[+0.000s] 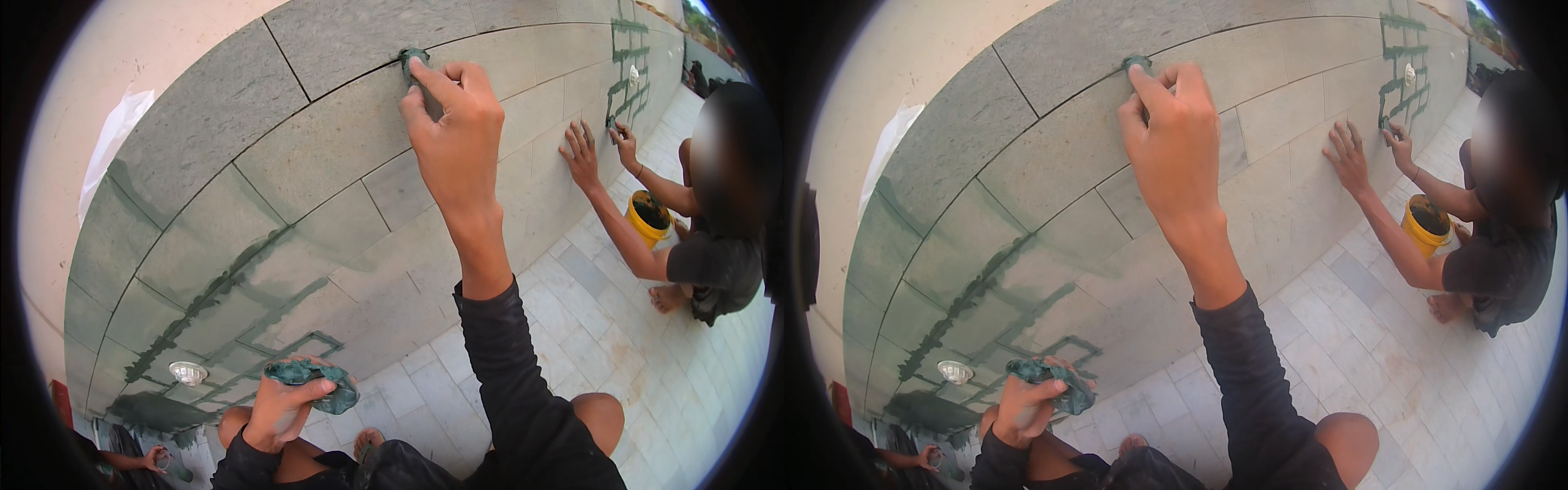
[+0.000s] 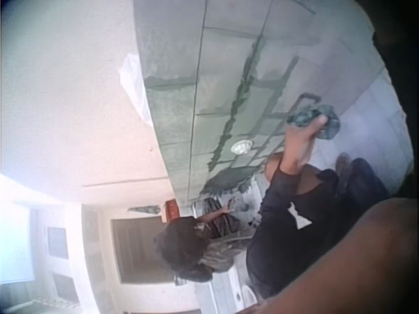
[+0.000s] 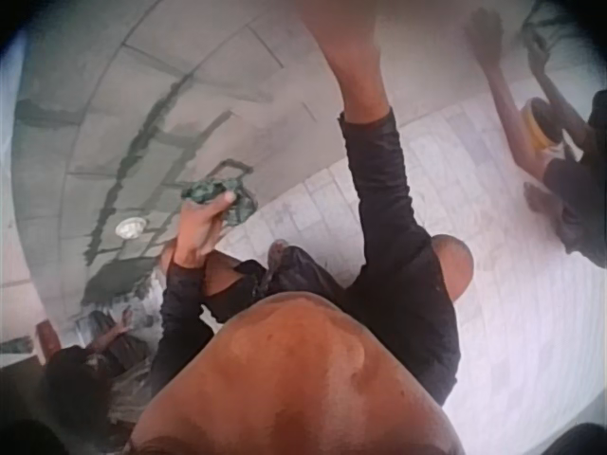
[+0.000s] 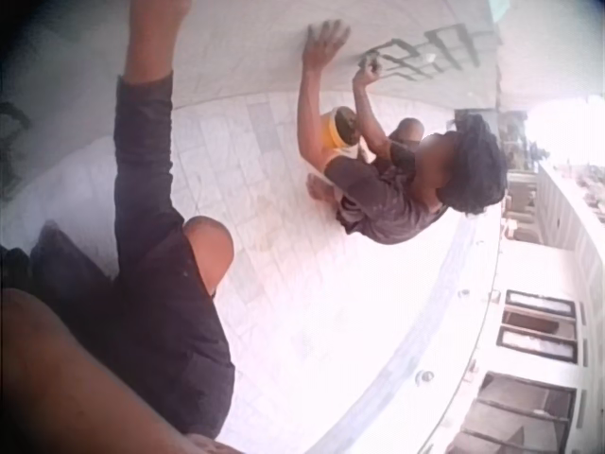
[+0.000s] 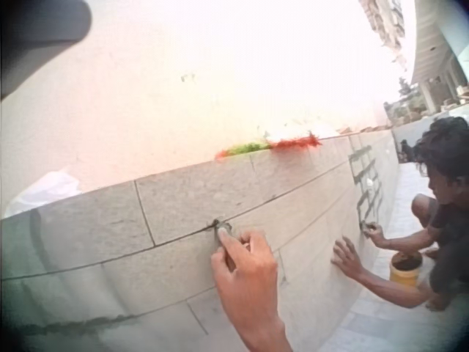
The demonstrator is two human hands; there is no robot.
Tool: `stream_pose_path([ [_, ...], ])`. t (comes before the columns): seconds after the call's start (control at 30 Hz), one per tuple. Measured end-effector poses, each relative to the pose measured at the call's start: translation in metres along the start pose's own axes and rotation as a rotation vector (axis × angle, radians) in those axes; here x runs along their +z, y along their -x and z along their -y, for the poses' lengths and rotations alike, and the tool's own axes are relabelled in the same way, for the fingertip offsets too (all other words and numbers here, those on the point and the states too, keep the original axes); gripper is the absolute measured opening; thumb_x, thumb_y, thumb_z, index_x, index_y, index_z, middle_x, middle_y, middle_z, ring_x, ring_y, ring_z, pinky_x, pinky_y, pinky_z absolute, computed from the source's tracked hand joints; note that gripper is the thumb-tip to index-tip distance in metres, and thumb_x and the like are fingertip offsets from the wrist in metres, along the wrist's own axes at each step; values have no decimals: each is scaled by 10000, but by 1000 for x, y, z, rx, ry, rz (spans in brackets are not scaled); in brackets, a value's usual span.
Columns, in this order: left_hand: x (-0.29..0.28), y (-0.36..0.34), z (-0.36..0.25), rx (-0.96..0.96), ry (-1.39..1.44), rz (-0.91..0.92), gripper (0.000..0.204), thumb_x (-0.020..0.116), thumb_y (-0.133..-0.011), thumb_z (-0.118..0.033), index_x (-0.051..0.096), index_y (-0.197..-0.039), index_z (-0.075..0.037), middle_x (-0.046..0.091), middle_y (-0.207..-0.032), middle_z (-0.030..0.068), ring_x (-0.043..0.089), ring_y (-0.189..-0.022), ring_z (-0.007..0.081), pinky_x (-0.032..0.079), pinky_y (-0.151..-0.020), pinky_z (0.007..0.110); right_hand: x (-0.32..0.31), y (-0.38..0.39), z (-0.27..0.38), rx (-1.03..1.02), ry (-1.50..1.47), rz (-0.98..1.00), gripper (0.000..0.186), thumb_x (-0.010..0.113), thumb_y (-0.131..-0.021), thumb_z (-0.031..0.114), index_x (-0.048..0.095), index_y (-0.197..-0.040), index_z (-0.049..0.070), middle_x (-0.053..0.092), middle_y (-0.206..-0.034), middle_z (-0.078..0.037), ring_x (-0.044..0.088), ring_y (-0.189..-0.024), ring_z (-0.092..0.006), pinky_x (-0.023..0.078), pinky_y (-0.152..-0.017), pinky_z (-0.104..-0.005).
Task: The person applies green grout into the joints of stone wall tiles using a small tool and a cloth. They press the grout into the seams and wipe away excess material from the tile surfaces.
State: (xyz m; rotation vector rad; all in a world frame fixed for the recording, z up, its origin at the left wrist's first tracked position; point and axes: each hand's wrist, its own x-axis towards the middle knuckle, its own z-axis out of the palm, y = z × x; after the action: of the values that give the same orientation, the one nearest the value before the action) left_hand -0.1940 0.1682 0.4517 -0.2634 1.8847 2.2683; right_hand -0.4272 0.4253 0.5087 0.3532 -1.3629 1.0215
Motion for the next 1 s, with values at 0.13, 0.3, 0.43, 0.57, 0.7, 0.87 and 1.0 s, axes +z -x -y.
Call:
stream_pose_path([
  [0.13,-14,3,9,15,-84,-66,267,782,-853,17,634,-1069,69,674,-1045,197,731,-1028,454,585,-931,560,-13,-1,10,169,-81,66,265,710,-858,33,778,-1102,-45,625,-911,-153,603,-720,-242,486,-652,-367],
  [0.3,-17,12,8,-3,-95,-62,292,790,-847,19,628,-1084,70,681,-1021,198,739,-1018,450,591,-928,558,-16,-15,10,245,-104,1,262,700,-862,67,785,-1080,-50,628,-868,-163,608,-713,-248,494,-651,-371],
  [0.43,-25,14,8,-3,-115,-60,287,790,-847,22,629,-1080,69,687,-1010,203,743,-1009,453,595,-928,560,1,-19,15,123,-20,-40,265,698,-867,55,783,-1098,-43,633,-890,-162,618,-720,-243,501,-645,-361],
  [0.57,-32,14,11,-14,-98,-103,280,782,-850,36,629,-1083,68,695,-1011,207,743,-999,459,600,-918,564,11,-2,26,87,-31,-21,260,695,-883,42,785,-1118,-24,636,-907,-157,628,-741,-241,511,-661,-349],
  [0.7,-34,13,10,-40,-56,-131,283,791,-838,69,644,-1080,65,715,-1000,183,740,-970,389,604,-892,505,-5,2,12,91,-118,-34,259,700,-894,21,785,-1138,-1,636,-946,-149,633,-749,-230,523,-662,-335],
  [0.87,-28,13,4,-61,29,-130,269,814,-817,112,680,-1042,49,739,-994,131,735,-915,236,603,-859,382,16,5,-6,-125,-55,-97,327,717,-880,-32,766,-1199,17,620,-1024,-128,630,-784,-213,521,-661,-318],
  [1.0,-28,11,4,-76,25,-138,295,807,-818,123,671,-1067,42,733,-1011,123,731,-932,230,596,-862,373,10,10,-2,-113,53,-26,364,724,-863,-50,757,-1219,19,603,-1018,-114,619,-792,-210,509,-658,-317],
])
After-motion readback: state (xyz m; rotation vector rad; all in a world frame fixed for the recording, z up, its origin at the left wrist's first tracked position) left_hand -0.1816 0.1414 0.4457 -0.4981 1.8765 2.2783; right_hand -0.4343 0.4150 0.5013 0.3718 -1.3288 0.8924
